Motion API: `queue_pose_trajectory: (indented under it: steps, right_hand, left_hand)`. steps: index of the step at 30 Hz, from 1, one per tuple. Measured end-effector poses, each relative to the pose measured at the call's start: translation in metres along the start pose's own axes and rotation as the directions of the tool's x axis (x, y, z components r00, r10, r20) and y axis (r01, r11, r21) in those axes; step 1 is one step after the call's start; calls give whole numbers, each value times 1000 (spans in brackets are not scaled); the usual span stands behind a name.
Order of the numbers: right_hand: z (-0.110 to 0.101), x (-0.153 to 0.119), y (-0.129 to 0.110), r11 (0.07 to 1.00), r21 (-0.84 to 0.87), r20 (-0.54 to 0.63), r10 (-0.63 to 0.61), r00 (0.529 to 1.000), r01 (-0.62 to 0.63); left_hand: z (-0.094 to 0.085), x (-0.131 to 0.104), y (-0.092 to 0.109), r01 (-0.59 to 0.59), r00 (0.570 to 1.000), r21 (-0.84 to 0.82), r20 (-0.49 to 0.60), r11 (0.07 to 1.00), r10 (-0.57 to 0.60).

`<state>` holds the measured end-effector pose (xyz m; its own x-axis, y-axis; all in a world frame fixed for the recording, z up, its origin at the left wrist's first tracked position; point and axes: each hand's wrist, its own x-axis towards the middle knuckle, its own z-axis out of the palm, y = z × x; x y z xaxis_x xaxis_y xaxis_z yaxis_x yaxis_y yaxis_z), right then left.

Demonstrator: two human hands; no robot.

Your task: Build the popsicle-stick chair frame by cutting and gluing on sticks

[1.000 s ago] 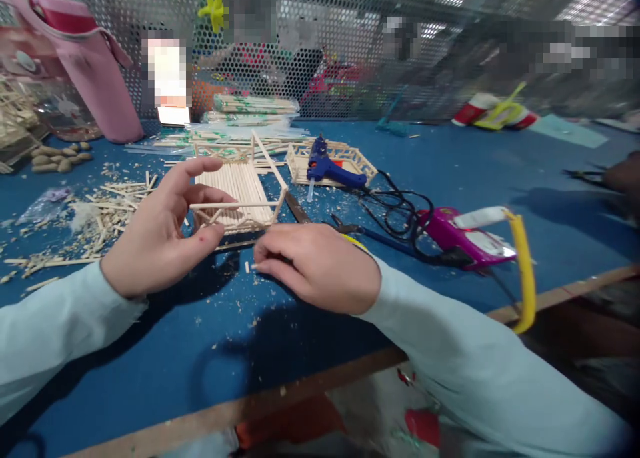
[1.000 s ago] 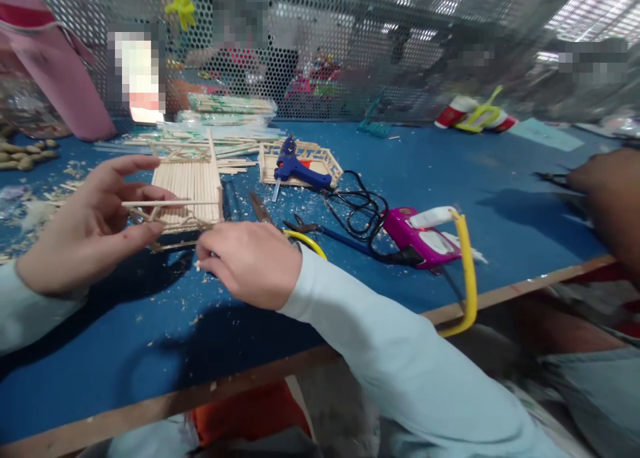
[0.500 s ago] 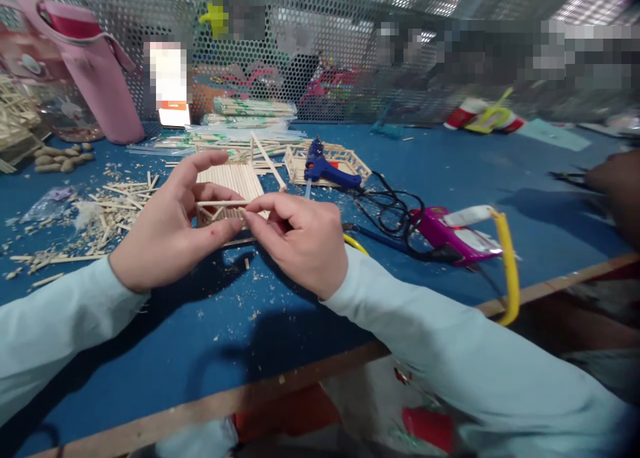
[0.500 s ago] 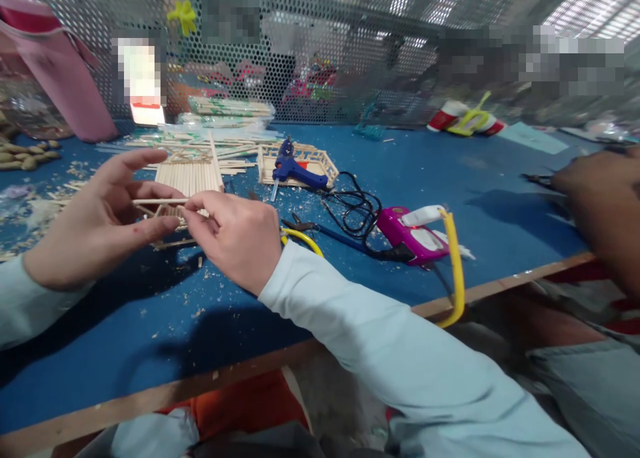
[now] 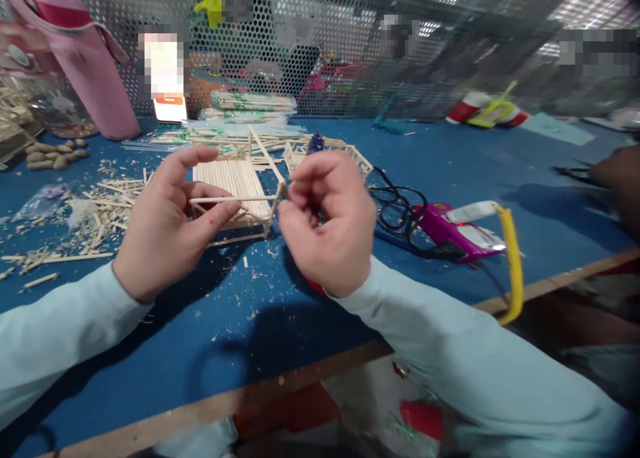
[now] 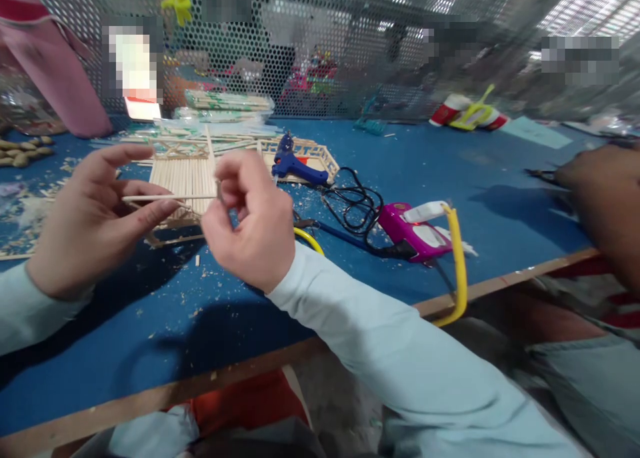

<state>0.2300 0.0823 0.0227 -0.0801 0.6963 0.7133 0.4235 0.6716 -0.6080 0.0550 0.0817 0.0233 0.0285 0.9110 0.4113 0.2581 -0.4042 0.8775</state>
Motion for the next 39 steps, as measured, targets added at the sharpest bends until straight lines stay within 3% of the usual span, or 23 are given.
queue_pose_trajectory:
  steps: [2,3,5,8,12,23,34,39]
  right_hand:
    - [-1,4,4,988,98,-82,126,989,-118]
    - [-1,6,7,974,144,-64,187,980,-176]
    - [0,11,12,929,226,94,278,956,-292]
    - [2,14,15,863,302,349,295,890,-404]
    - [4,14,15,810,352,448,295,844,-470]
    - [16,13,6,781,380,364,366,856,-496]
    - [17,12,3,836,325,291,355,888,-441]
    - [17,11,3,843,310,302,352,886,-440]
  left_hand:
    - [0,-2,-1,-23,1000,49,-16,999,24]
    - [1,-2,-2,-30,999,62,-15,998,31]
    - [1,-2,-3,-37,999,69,-9,997,37]
    - [1,-1,-3,-43,999,50,-5,998,43]
    - [1,1,-3,-57,998,25,10,998,57]
    - [3,-1,1,-78,997,16,-6,997,78]
    - [2,-3,2,-90,996,48,33,995,89]
    - [4,-2,2,-82,997,16,-2,996,82]
